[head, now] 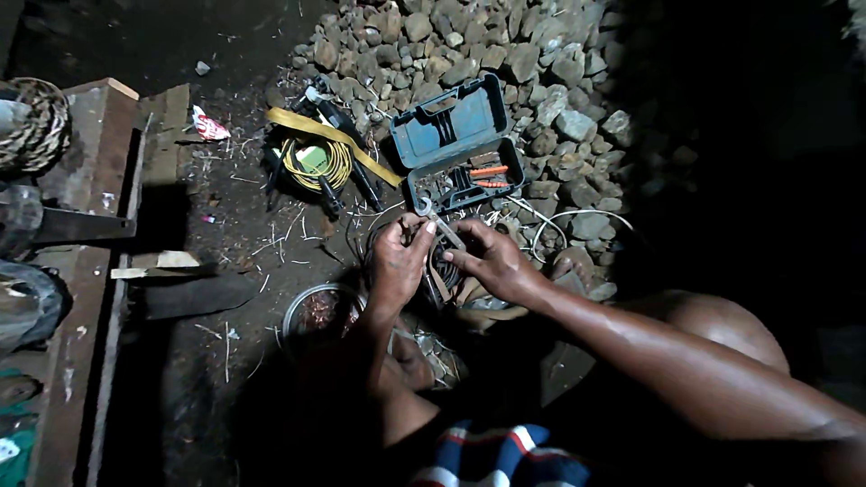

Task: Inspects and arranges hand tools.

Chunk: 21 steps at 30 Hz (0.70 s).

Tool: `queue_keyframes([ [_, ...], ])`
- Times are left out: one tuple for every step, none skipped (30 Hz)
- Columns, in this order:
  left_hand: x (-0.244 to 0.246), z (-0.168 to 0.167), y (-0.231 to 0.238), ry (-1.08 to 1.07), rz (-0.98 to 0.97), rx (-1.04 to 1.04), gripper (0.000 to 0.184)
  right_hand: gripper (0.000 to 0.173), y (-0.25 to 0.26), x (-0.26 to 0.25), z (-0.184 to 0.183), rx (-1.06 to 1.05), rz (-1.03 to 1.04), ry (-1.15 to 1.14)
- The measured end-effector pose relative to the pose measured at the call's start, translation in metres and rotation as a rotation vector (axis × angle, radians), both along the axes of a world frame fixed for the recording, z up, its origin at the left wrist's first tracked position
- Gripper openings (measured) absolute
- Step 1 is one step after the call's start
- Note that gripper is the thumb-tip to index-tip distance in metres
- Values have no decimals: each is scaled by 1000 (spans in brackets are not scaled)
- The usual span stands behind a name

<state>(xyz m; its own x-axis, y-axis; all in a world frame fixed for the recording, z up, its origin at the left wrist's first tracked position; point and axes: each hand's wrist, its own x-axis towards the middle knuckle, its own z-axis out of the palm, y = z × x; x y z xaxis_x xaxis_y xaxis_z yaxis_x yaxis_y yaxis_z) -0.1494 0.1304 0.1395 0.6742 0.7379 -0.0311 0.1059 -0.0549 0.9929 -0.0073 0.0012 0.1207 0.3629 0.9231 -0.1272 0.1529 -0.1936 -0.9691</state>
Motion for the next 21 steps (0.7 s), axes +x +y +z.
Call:
queue_keyframes([
  [1,0,-2,5,-10,2,14,30,0,1,0,11,-17,-16],
  [1,0,-3,-1,-19,-10,15,26,0,2,0,25,-27,12],
  [1,-1,-3,-20,-30,-33,19,24,0,4,0,42,-32,89],
  [2,-1,-3,-44,-42,-58,21,27,1,6,0,56,-41,216],
  [2,-1,-2,-73,-44,-88,22,32,2,8,1,78,-53,369],
  [2,-2,-1,-96,-42,-119,23,35,2,11,2,103,-59,507],
  [2,-2,0,-105,-40,-151,24,38,3,14,3,120,-61,607],
  [2,-3,2,-115,-38,-180,26,39,3,17,4,136,-62,669],
  [3,-3,3,-128,-33,-213,29,39,2,19,5,146,-58,706],
  [3,-3,4,-141,-27,-244,32,40,2,21,6,155,-55,733],
  [3,-2,4,-149,-21,-268,35,39,2,22,7,161,-52,754],
  [3,-1,3,-155,-21,-285,38,39,2,22,8,162,-52,769],
  [3,-1,3,-160,-26,-297,40,39,1,22,9,164,-53,780],
  [3,-1,3,-164,-33,-309,42,39,1,22,9,164,-54,789],
  [3,-2,3,-170,-46,-318,43,39,1,21,9,166,-54,793],
  [3,-2,3,-177,-56,-333,45,39,1,20,8,167,-54,787],
  [3,-2,3,-184,-66,-354,47,39,1,20,8,163,-51,764],
  [3,-2,3,-188,-76,-378,48,39,2,19,6,151,-54,712],
  [4,-2,3,-190,-82,-413,49,38,2,18,5,127,-52,621],
  [4,-2,2,-193,-75,-462,49,36,1,17,2,90,-43,484],
  [6,-4,-1,-190,-51,-518,48,34,1,15,-1,58,-32,316],
])
